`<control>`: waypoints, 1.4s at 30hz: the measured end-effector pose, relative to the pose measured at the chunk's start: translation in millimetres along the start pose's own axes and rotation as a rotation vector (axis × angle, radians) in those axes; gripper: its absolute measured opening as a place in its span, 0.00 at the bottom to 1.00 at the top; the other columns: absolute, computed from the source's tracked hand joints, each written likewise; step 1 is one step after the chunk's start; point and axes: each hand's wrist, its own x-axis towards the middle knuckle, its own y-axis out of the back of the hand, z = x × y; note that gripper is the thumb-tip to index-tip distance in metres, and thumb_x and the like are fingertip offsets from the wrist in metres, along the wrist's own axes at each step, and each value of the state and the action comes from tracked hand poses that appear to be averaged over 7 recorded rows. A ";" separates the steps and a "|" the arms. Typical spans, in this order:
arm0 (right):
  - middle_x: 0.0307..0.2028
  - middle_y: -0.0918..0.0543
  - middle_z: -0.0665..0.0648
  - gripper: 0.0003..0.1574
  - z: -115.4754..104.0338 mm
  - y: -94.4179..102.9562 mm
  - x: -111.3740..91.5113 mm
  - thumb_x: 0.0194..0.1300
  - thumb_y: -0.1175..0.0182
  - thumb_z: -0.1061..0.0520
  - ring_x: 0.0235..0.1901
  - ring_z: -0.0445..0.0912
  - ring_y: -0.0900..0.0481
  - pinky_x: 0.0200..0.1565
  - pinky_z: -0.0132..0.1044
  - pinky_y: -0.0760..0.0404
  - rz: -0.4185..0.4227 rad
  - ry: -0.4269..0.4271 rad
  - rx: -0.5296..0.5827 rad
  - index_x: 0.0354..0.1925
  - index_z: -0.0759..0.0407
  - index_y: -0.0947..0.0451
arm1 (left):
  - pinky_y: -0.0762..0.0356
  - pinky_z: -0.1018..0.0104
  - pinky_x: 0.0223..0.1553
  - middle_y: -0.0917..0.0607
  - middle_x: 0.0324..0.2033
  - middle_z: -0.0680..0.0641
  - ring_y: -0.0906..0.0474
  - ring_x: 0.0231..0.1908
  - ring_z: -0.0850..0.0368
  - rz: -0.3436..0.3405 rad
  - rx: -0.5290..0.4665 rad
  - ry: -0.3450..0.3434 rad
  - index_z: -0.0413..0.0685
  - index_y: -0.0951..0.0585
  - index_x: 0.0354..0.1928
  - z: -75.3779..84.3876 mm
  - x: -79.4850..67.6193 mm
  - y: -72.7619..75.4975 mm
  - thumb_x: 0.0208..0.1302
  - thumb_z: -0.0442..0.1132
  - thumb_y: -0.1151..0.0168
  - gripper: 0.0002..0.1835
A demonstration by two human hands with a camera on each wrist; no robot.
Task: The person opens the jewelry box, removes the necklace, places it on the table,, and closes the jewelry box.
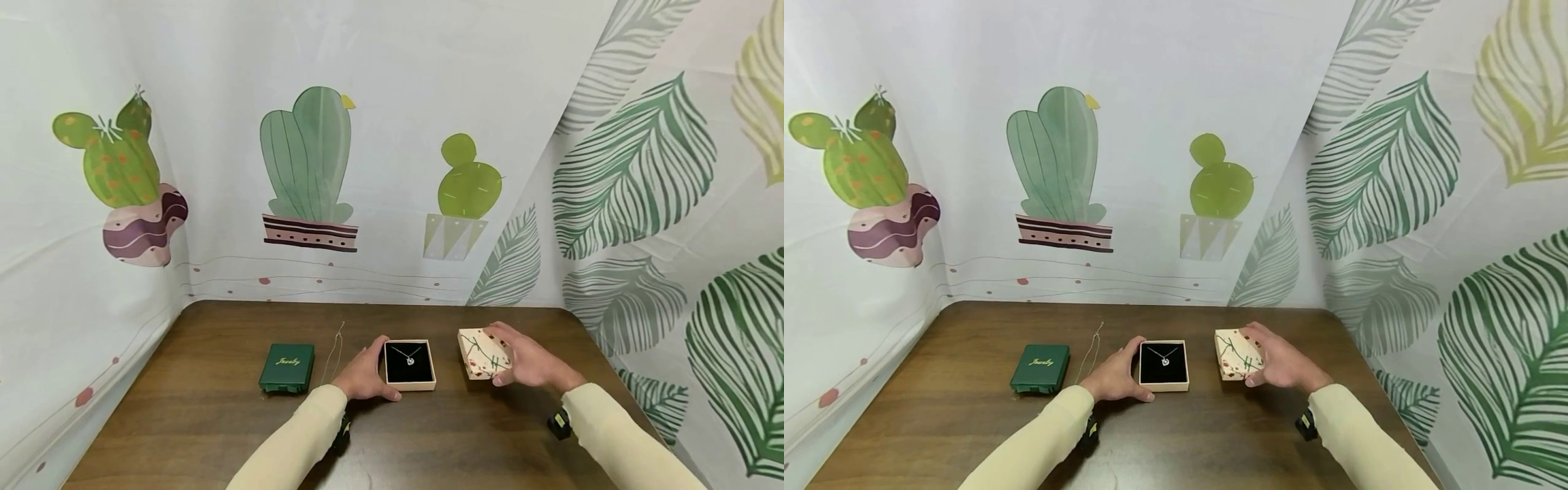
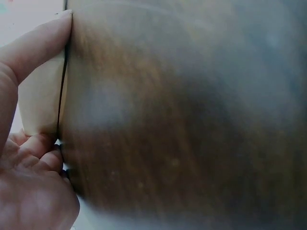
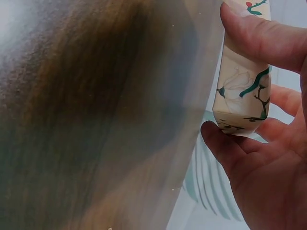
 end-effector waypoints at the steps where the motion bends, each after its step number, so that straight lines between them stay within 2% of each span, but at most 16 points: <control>1: 0.72 0.30 0.63 0.63 1.4 -1.3 -0.3 0.41 0.16 0.60 0.63 0.58 0.26 0.64 0.59 0.27 -0.003 -0.003 0.006 0.73 0.61 0.33 | 0.38 0.33 0.75 0.22 0.67 0.36 0.41 0.76 0.25 0.000 0.002 0.001 0.42 0.39 0.76 0.2 -0.2 0.2 0.40 0.44 0.12 0.62; 8: 0.70 0.29 0.63 0.60 5.2 -8.2 -0.2 0.43 0.16 0.61 0.63 0.58 0.26 0.65 0.62 0.28 -0.016 -0.001 0.016 0.73 0.62 0.32 | 0.40 0.35 0.76 0.24 0.69 0.35 0.41 0.76 0.26 -0.002 0.001 0.001 0.41 0.40 0.77 -0.2 -1.1 0.1 0.40 0.44 0.12 0.62; 17: 0.67 0.26 0.61 0.59 9.0 -16.1 -0.2 0.43 0.16 0.60 0.61 0.54 0.25 0.63 0.54 0.25 -0.022 0.008 -0.022 0.72 0.64 0.32 | 0.38 0.35 0.76 0.26 0.72 0.34 0.42 0.77 0.25 -0.009 0.013 0.019 0.42 0.41 0.78 2.9 -3.5 -0.2 0.41 0.44 0.12 0.63; 24: 0.69 0.28 0.63 0.58 13.4 -20.9 1.0 0.46 0.17 0.58 0.64 0.58 0.26 0.65 0.62 0.26 -0.046 -0.014 -0.021 0.72 0.63 0.33 | 0.38 0.34 0.75 0.29 0.74 0.34 0.44 0.77 0.24 -0.015 0.011 0.022 0.42 0.42 0.79 3.9 -3.0 0.3 0.42 0.45 0.12 0.64; 34: 0.64 0.26 0.55 0.57 18.3 -24.9 4.1 0.45 0.17 0.59 0.60 0.50 0.25 0.62 0.46 0.23 -0.039 0.024 -0.043 0.71 0.59 0.31 | 0.40 0.35 0.76 0.27 0.72 0.34 0.43 0.77 0.27 -0.012 0.007 0.006 0.41 0.41 0.78 0.8 0.8 0.6 0.42 0.44 0.12 0.63; 42: 0.63 0.27 0.54 0.59 21.3 -28.0 2.4 0.43 0.17 0.62 0.59 0.50 0.26 0.59 0.40 0.24 -0.051 0.050 -0.057 0.72 0.57 0.32 | 0.38 0.35 0.76 0.27 0.72 0.33 0.42 0.77 0.26 -0.011 0.007 0.010 0.41 0.41 0.78 0.6 0.6 0.2 0.42 0.45 0.12 0.64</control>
